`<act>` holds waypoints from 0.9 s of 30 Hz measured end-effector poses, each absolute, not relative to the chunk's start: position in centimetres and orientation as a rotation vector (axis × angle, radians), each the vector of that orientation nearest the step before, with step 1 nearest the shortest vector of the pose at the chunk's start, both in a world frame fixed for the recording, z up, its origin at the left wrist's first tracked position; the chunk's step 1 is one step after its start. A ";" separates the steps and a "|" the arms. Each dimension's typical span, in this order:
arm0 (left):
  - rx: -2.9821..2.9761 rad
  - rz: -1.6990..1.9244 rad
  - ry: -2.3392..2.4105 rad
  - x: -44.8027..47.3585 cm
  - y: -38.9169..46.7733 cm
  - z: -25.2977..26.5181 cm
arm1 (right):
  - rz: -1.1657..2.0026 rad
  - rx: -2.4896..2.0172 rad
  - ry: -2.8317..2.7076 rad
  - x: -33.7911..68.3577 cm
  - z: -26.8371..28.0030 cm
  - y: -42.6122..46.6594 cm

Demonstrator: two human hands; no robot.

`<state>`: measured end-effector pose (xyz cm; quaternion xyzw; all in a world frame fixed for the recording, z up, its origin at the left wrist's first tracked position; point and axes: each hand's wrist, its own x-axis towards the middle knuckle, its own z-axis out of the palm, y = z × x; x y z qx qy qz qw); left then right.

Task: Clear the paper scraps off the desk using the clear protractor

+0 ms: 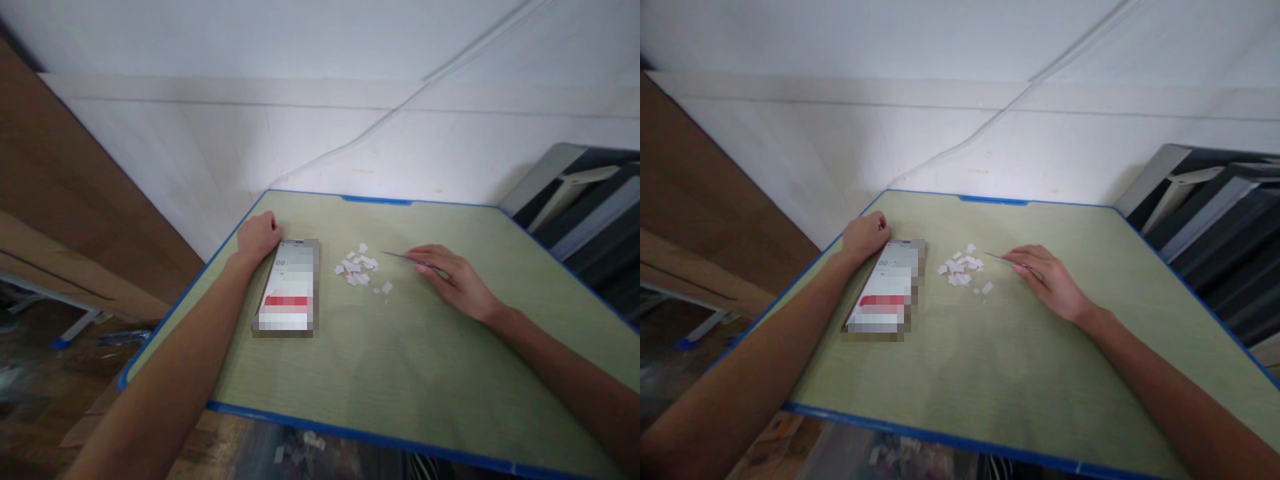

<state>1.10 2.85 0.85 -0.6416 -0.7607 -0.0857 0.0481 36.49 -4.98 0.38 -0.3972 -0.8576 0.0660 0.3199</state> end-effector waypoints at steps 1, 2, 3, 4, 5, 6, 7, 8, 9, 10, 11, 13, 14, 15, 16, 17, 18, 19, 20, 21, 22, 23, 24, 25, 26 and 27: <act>-1.952 -0.258 -2.321 1.1 2.8 0.9 | 0.194 -1.027 -2.275 36.4 0.3 -5.1; -1.944 -0.257 -2.325 1.1 2.8 0.9 | 0.212 -1.011 -2.293 36.4 0.3 -5.2; -1.939 -0.257 -2.328 1.1 2.8 0.9 | 0.223 -0.996 -2.299 36.3 0.3 -5.3; -1.935 -0.258 -2.331 1.1 2.9 0.9 | 0.230 -0.986 -2.294 36.2 0.5 -5.4; -1.931 -0.260 -2.335 1.1 2.9 0.9 | 0.230 -0.983 -2.278 36.0 0.6 -5.5; -1.930 -0.263 -2.337 1.1 2.9 0.8 | 0.227 -0.988 -2.252 35.9 0.7 -5.6; -1.930 -0.267 -2.339 1.0 2.9 0.8 | 0.218 -1.000 -2.220 35.7 0.8 -5.7; -1.933 -0.270 -2.340 1.0 2.9 0.8 | 0.206 -1.022 -2.187 35.5 0.8 -5.8; -1.934 -0.271 -2.341 1.0 2.9 0.8 | 0.194 -1.049 -2.158 35.3 0.8 -5.9; -1.936 -0.272 -2.339 0.9 2.9 0.8 | 0.185 -1.076 -2.139 35.0 0.8 -6.0; -1.936 -0.271 -2.337 0.9 2.9 0.8 | 0.183 -1.098 -2.132 34.7 0.8 -6.1; -1.932 -0.265 -2.327 0.9 2.9 0.8 | 0.196 -1.109 -2.147 34.1 0.7 -6.3; -1.927 -0.261 -2.321 0.9 2.8 0.8 | 0.206 -1.097 -2.163 33.9 0.6 -6.3; -1.927 -0.258 -2.315 0.9 2.8 0.8 | 0.214 -1.079 -2.178 33.7 0.5 -6.3; -1.928 -0.257 -2.312 0.9 2.8 0.8 | 0.221 -1.061 -2.187 33.5 0.5 -6.2; -1.930 -0.256 -2.311 1.0 2.8 0.8 | 0.226 -1.046 -2.190 33.4 0.4 -6.0; -1.932 -0.257 -2.311 1.0 2.8 0.8 | 0.232 -1.034 -2.191 33.4 0.3 -5.9; -1.932 -0.257 -2.312 1.0 2.8 0.8 | 0.242 -1.022 -2.194 33.3 0.3 -5.7; -1.931 -0.254 -2.313 1.0 2.9 0.8 | 0.257 -1.002 -2.205 33.3 0.3 -5.6; -1.930 -0.248 -2.313 1.0 2.9 0.8 | 0.274 -0.976 -2.222 33.4 0.3 -5.6; -1.928 -0.243 -2.313 1.0 2.9 0.8 | 0.289 -0.948 -2.236 33.4 0.3 -5.6; -1.928 -0.240 -2.313 1.0 2.9 0.8 | 0.299 -0.926 -2.241 33.5 0.3 -5.7; -1.928 -0.238 -2.315 1.0 2.9 0.8 | 0.304 -0.920 -2.233 33.6 0.2 -5.7; -1.930 -0.239 -2.317 1.0 2.9 0.8 | 0.302 -0.930 -2.212 33.7 0.2 -5.7; -1.933 -0.241 -2.316 0.9 2.9 0.8 | 0.297 -0.955 -2.183 33.8 0.1 -5.6; -1.935 -0.241 -2.314 0.9 3.0 0.7 | 0.294 -0.990 -2.153 34.0 0.1 -5.2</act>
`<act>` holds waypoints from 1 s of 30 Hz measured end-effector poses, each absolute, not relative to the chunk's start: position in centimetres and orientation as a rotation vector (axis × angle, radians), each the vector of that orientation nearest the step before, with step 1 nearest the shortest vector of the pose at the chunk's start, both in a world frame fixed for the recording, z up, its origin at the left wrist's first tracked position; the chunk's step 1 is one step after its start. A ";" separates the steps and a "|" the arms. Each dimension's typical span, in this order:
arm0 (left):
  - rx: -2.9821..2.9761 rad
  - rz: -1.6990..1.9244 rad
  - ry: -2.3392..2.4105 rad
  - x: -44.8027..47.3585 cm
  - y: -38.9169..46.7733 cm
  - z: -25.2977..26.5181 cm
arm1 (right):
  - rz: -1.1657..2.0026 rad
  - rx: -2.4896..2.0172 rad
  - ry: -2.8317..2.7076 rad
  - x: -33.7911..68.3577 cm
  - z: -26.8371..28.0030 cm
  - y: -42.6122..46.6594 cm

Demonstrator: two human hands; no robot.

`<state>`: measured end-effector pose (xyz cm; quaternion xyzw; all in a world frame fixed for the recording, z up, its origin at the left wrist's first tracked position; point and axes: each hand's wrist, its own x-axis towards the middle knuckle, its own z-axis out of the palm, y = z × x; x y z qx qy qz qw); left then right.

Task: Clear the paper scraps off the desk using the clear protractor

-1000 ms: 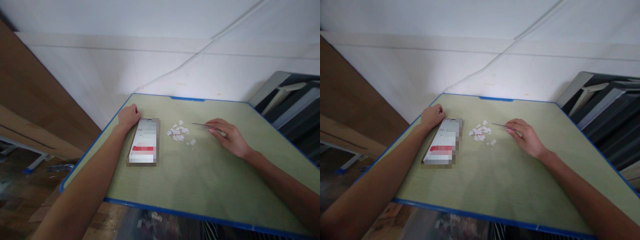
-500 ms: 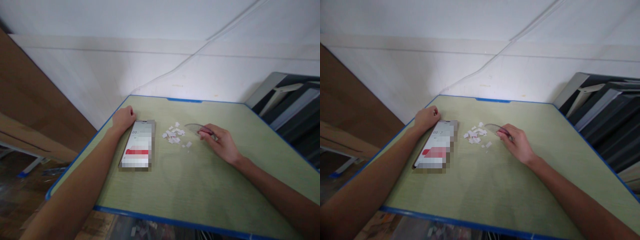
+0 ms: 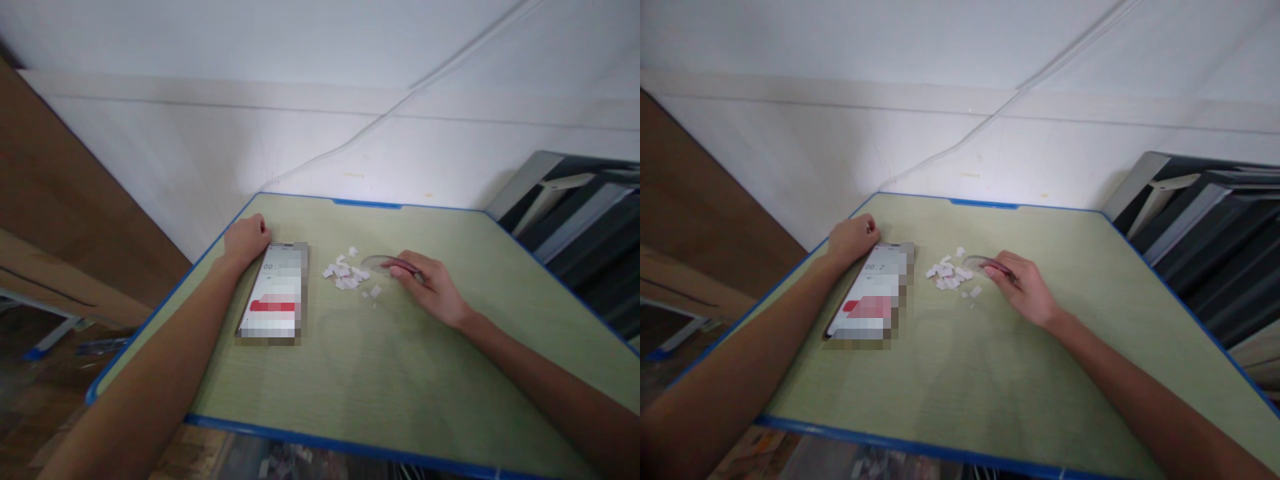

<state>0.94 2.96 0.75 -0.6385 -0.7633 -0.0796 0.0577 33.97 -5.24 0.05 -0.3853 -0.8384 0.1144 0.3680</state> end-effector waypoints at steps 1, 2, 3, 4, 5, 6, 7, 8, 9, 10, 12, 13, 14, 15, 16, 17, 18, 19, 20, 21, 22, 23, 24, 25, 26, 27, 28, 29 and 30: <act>-1.936 -0.240 -2.312 0.9 3.0 0.7 | 0.293 -1.021 -2.129 34.1 -0.1 -4.7; -1.937 -0.238 -2.310 1.0 3.0 0.7 | 0.295 -1.047 -2.112 34.1 -0.2 -3.9; -1.937 -0.236 -2.311 1.0 3.0 0.8 | 0.299 -1.064 -2.093 34.1 -0.4 -2.8; -1.934 -0.234 -2.315 1.0 2.9 0.8 | 0.298 -1.058 -2.090 34.0 -0.5 -1.6; -1.932 -0.232 -2.319 1.0 2.9 0.8 | 0.299 -1.050 -2.088 33.8 -0.7 -0.4; -1.930 -0.231 -2.322 1.1 2.9 0.8 | 0.300 -1.038 -2.082 33.5 -0.8 0.8; -1.930 -0.229 -2.323 1.1 2.9 0.8 | 0.314 -1.022 -2.090 33.1 -0.9 1.9; -1.929 -0.225 -2.323 1.1 2.9 0.8 | 0.331 -1.002 -2.104 32.7 -1.0 2.8; -1.928 -0.223 -2.324 1.1 2.8 0.8 | 0.349 -0.978 -2.119 32.2 -1.0 3.3; -1.930 -0.222 -2.324 1.1 2.8 0.8 | 0.371 -0.949 -2.141 31.7 -1.0 3.5; -1.933 -0.228 -2.325 1.0 2.9 0.8 | 0.415 -0.883 -2.192 30.8 -0.9 2.8; -1.936 -0.234 -2.323 1.0 2.9 0.8 | 0.438 -0.845 -2.224 30.4 -0.9 2.0; -1.939 -0.241 -2.321 1.0 2.9 0.8 | 0.459 -0.810 -2.254 30.2 -0.8 1.0; -1.943 -0.248 -2.318 1.1 2.9 0.8 | 0.481 -0.769 -2.286 30.2 -0.6 -0.1; -1.945 -0.252 -2.316 1.1 2.9 0.8 | 0.508 -0.710 -2.332 30.2 -0.5 -1.3; -1.948 -0.256 -2.313 1.1 2.9 0.9 | 0.513 -0.657 -2.359 30.5 -0.3 -2.6; -1.948 -0.259 -2.312 1.1 2.9 0.9 | 0.504 -0.634 -2.381 30.9 0.0 -3.7; -1.944 -0.254 -2.317 1.1 2.9 0.9 | 0.474 -0.637 -2.393 31.4 0.2 -4.9; -1.941 -0.260 -2.315 1.1 2.9 0.9 | 0.427 -0.654 -2.400 32.1 0.5 -5.9; -1.946 -0.254 -2.321 1.1 2.9 0.8 | 0.373 -0.685 -2.391 32.8 0.8 -6.8; -1.947 -0.268 -2.319 1.1 2.9 0.8 | 0.323 -0.729 -2.373 33.5 1.1 -7.6; -1.948 -0.271 -2.320 1.0 2.9 0.8 | 0.268 -0.795 -2.330 34.2 1.3 -8.2; -1.944 -0.272 -2.321 1.0 3.0 0.7 | 0.217 -0.850 -2.286 34.8 1.5 -8.7; -1.946 -0.271 -2.316 1.0 3.0 0.7 | 0.158 -0.893 -2.238 35.3 1.6 -9.2; -1.946 -0.266 -2.312 0.9 3.0 0.6 | 0.105 -0.916 -2.200 35.7 1.6 -9.5; -1.944 -0.261 -2.309 0.9 3.0 0.6 | 0.065 -0.917 -2.189 35.8 1.6 -9.7; -1.942 -0.256 -2.308 0.9 3.0 0.6 | 0.031 -0.901 -2.202 35.8 1.5 -9.9; -1.937 -0.254 -2.312 0.9 3.0 0.6 | 0.005 -0.872 -2.235 35.7 1.4 -10.0; -1.931 -0.252 -2.317 0.9 3.0 0.7 | -0.009 -0.841 -2.279 35.4 1.2 -10.1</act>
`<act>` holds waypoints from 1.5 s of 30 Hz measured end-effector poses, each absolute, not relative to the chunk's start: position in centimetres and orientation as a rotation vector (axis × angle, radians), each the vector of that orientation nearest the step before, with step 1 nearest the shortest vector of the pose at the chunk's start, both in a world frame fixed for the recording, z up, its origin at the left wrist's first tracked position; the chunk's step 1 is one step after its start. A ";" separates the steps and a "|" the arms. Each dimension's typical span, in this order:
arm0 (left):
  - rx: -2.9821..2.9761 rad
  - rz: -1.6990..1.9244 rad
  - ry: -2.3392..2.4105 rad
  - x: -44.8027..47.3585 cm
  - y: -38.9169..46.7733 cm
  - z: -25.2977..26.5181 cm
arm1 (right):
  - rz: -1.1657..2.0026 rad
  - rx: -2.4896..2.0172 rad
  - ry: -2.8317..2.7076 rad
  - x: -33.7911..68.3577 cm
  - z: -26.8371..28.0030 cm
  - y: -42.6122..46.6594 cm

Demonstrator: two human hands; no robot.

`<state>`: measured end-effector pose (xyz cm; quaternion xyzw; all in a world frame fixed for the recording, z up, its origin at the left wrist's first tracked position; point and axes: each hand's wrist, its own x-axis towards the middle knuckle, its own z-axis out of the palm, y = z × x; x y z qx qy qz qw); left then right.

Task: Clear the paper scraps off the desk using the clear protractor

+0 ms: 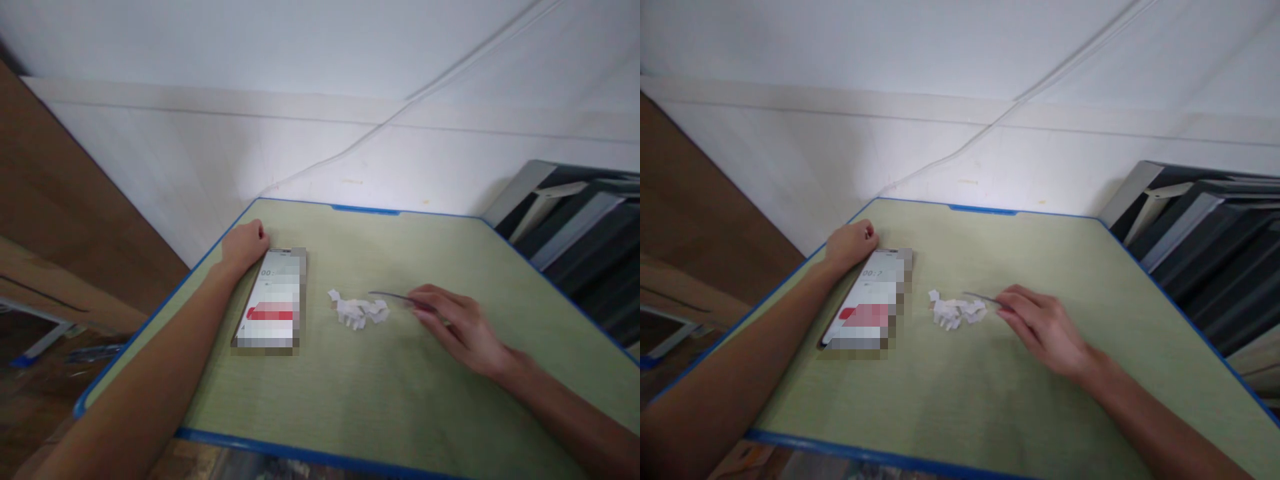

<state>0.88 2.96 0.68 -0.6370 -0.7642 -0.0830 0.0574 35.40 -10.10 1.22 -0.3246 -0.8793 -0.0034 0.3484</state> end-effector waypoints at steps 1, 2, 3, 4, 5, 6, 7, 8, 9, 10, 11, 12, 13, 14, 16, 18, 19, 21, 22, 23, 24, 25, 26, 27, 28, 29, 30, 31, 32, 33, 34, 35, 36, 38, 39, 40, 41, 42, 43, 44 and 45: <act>-1.926 -0.249 -2.322 0.9 2.9 0.7 | -0.013 -0.813 -2.328 35.1 1.1 -10.2; -1.926 -0.246 -2.323 0.9 2.9 0.8 | -0.010 -0.790 -2.371 34.7 1.0 -10.3; -1.931 -0.240 -2.318 0.9 2.9 0.8 | 0.006 -0.770 -2.407 34.4 0.9 -10.4; -1.934 -0.233 -2.312 0.9 2.9 0.8 | 0.028 -0.749 -2.430 34.1 0.8 -10.6; -1.936 -0.225 -2.309 0.9 2.9 0.9 | 0.053 -0.731 -2.438 34.0 0.8 -10.7; -1.935 -0.218 -2.307 0.9 2.9 0.9 | 0.076 -0.721 -2.428 33.9 0.9 -10.9; -1.931 -0.211 -2.309 0.9 2.9 0.9 | 0.091 -0.719 -2.398 33.9 0.9 -11.0; -1.928 -0.203 -2.310 0.9 2.9 0.9 | 0.102 -0.729 -2.359 33.9 1.0 -11.1; -1.926 -0.198 -2.310 0.9 2.9 0.9 | 0.111 -0.746 -2.326 34.0 1.0 -11.2; -1.926 -0.193 -2.308 0.9 2.9 0.9 | 0.118 -0.760 -2.309 34.0 1.1 -11.2; -1.926 -0.190 -2.306 0.9 2.8 0.9 | 0.127 -0.762 -2.315 34.1 1.1 -11.2; -1.928 -0.186 -2.304 0.9 2.8 1.0 | 0.137 -0.754 -2.338 34.1 1.1 -11.2; -1.929 -0.184 -2.303 1.0 2.8 1.0 | 0.152 -0.740 -2.366 34.1 1.1 -11.2; -1.926 -0.182 -2.305 1.0 2.7 1.0 | 0.170 -0.725 -2.384 34.1 1.1 -11.2; -1.924 -0.180 -2.306 1.0 2.7 1.1 | 0.193 -0.720 -2.368 34.2 1.2 -11.3; -1.922 -0.184 -2.307 1.0 2.6 1.2 | 0.180 -0.755 -2.317 34.5 1.3 -11.5; -1.920 -0.186 -2.309 1.0 2.6 1.2 | 0.161 -0.772 -2.307 34.7 1.4 -11.6; -1.917 -0.190 -2.316 1.1 2.7 1.1 | 0.150 -0.781 -2.340 35.2 1.5 -11.8; -1.915 -0.191 -2.318 1.1 2.7 1.1 | 0.164 -0.772 -2.367 35.5 1.5 -11.8; -1.911 -0.195 -2.319 1.1 2.7 1.1 | 0.184 -0.759 -2.383 35.7 1.6 -11.9; -1.908 -0.199 -2.320 1.0 2.7 1.0 | 0.209 -0.752 -2.386 35.9 1.6 -11.9; -1.904 -0.205 -2.322 1.0 2.8 0.9 | 0.228 -0.753 -2.373 36.0 1.7 -11.8; -1.901 -0.213 -2.323 1.0 2.8 0.9 | 0.237 -0.762 -2.354 36.1 1.7 -11.8; -1.896 -0.220 -2.325 0.9 2.9 0.8 | 0.234 -0.771 -2.334 36.2 1.8 -11.7; -1.895 -0.228 -2.327 0.9 2.9 0.7 | 0.230 -0.778 -2.321 36.2 1.8 -11.6; -1.894 -0.235 -2.328 0.8 3.0 0.7 | 0.228 -0.780 -2.317 36.3 1.8 -11.5; -1.896 -0.242 -2.327 0.8 3.0 0.7 | 0.228 -0.777 -2.321 36.3 1.8 -11.4; -1.899 -0.248 -2.328 0.8 3.0 0.7 | 0.233 -0.769 -2.327 36.3 1.8 -11.4; -1.900 -0.251 -2.330 0.8 3.0 0.7 | 0.243 -0.761 -2.334 36.3 1.8 -11.4; -1.900 -0.251 -2.332 0.8 3.0 0.7 | 0.255 -0.756 -2.342 36.3 1.8 -11.5; -1.899 -0.249 -2.333 0.8 3.0 0.7 | 0.267 -0.747 -2.356 36.2 1.8 -11.6; -1.897 -0.244 -2.332 0.9 3.0 0.8 | 0.280 -0.733 -2.377 36.2 1.8 -11.7; -1.898 -0.238 -2.330 0.9 3.0 0.8 | 0.293 -0.716 -2.402 36.1 1.8 -11.9; -1.902 -0.227 -2.326 0.9 2.9 0.9 | 0.312 -0.682 -2.446 36.0 1.9 -12.1; -1.905 -0.224 -2.325 1.0 2.9 1.0 | 0.319 -0.672 -2.455 36.0 2.0 -12.1; -1.904 -0.219 -2.330 1.0 2.9 1.0 | 0.319 -0.675 -2.448 36.0 2.1 -12.1; -1.901 -0.216 -2.335 1.0 2.8 1.0 | 0.314 -0.692 -2.431 36.1 2.1 -11.9; -1.897 -0.212 -2.339 1.0 2.8 1.0 | 0.307 -0.718 -2.407 36.2 2.2 -11.8; -1.893 -0.212 -2.339 1.0 2.8 1.0 | 0.302 -0.748 -2.381 36.3 2.2 -11.6; -1.891 -0.215 -2.339 1.1 2.8 1.0 | 0.296 -0.780 -2.357 36.5 2.1 -11.4; -1.890 -0.219 -2.336 1.1 2.7 1.0 | 0.293 -0.809 -2.342 36.7 2.1 -11.1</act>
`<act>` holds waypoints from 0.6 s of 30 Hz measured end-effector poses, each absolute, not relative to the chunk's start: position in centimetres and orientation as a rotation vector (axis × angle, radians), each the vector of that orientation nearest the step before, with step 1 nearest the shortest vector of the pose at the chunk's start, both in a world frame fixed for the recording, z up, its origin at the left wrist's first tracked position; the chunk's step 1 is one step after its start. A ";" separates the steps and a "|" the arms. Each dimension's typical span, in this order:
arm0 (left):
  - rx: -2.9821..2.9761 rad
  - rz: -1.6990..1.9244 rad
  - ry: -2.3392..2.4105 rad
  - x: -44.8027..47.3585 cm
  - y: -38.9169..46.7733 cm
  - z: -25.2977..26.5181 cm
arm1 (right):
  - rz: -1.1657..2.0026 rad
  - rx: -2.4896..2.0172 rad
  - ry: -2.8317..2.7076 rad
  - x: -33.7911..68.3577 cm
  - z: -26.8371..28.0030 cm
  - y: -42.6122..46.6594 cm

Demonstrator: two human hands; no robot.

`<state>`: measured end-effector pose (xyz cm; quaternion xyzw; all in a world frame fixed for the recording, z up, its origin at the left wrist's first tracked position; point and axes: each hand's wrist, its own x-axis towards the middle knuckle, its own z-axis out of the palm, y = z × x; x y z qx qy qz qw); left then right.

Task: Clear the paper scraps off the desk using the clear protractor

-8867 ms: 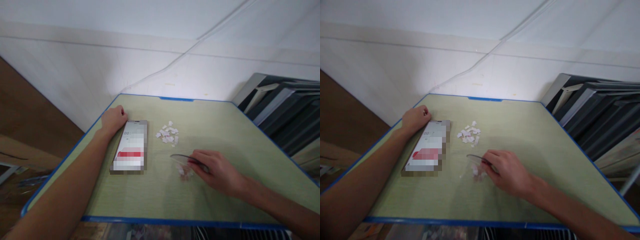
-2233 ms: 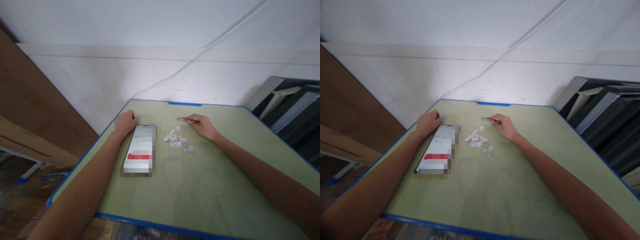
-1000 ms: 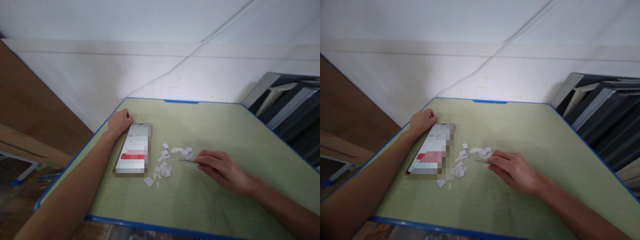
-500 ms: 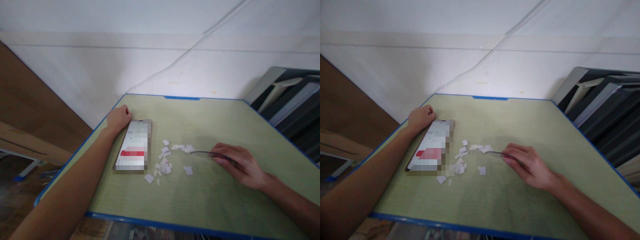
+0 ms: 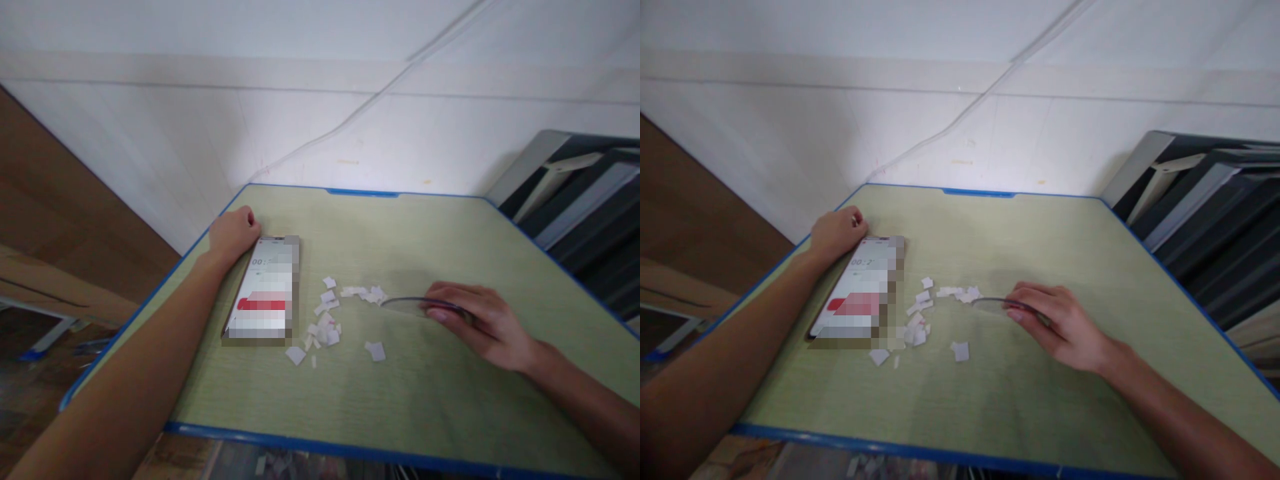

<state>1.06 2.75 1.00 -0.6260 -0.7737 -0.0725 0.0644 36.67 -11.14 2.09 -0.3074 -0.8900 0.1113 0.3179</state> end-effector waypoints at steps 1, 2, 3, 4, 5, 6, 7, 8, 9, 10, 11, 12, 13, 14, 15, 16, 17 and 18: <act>-1.889 -0.224 -2.334 1.1 2.7 1.0 | 0.295 -0.831 -2.339 36.8 2.0 -11.0; -1.888 -0.229 -2.334 1.1 2.8 1.0 | 0.302 -0.847 -2.346 37.0 2.0 -10.8; -1.887 -0.229 -2.339 1.0 2.8 1.0 | 0.312 -0.863 -2.356 37.1 2.0 -10.7; -1.885 -0.228 -2.346 1.0 2.8 1.0 | 0.319 -0.875 -2.362 37.2 1.9 -10.6; -1.886 -0.228 -2.349 1.0 2.8 1.0 | 0.319 -0.887 -2.359 37.3 1.9 -10.6; -1.887 -0.230 -2.350 1.0 2.8 1.0 | 0.313 -0.895 -2.346 37.3 1.9 -10.6; -1.890 -0.234 -2.349 1.0 2.8 1.0 | 0.300 -0.900 -2.329 37.4 2.0 -10.6; -1.892 -0.239 -2.346 1.0 2.8 1.0 | 0.285 -0.897 -2.314 37.4 2.0 -10.5; -1.894 -0.243 -2.343 1.0 2.8 1.0 | 0.277 -0.894 -2.310 37.4 2.0 -10.5; -1.894 -0.246 -2.341 1.0 2.8 1.0 | 0.277 -0.885 -2.318 37.4 2.0 -10.5; -1.894 -0.244 -2.341 1.1 2.8 1.0 | 0.284 -0.875 -2.334 37.4 2.0 -10.5; -1.893 -0.241 -2.342 1.1 2.7 1.0 | 0.293 -0.868 -2.351 37.3 2.0 -10.5; -1.892 -0.239 -2.343 1.1 2.7 1.0 | 0.298 -0.861 -2.362 37.3 2.1 -10.5; -1.892 -0.239 -2.342 1.2 2.7 1.0 | 0.303 -0.859 -2.369 37.4 2.1 -10.5; -1.892 -0.242 -2.342 1.2 2.7 1.0 | 0.305 -0.855 -2.369 37.4 2.2 -10.5; -1.892 -0.246 -2.341 1.2 2.7 1.0 | 0.304 -0.844 -2.367 37.5 2.3 -10.5; -1.891 -0.252 -2.341 1.2 2.7 1.0 | 0.309 -0.840 -2.371 37.5 2.3 -10.6; -1.893 -0.258 -2.341 1.2 2.7 1.0 | 0.322 -0.836 -2.378 37.6 2.4 -10.6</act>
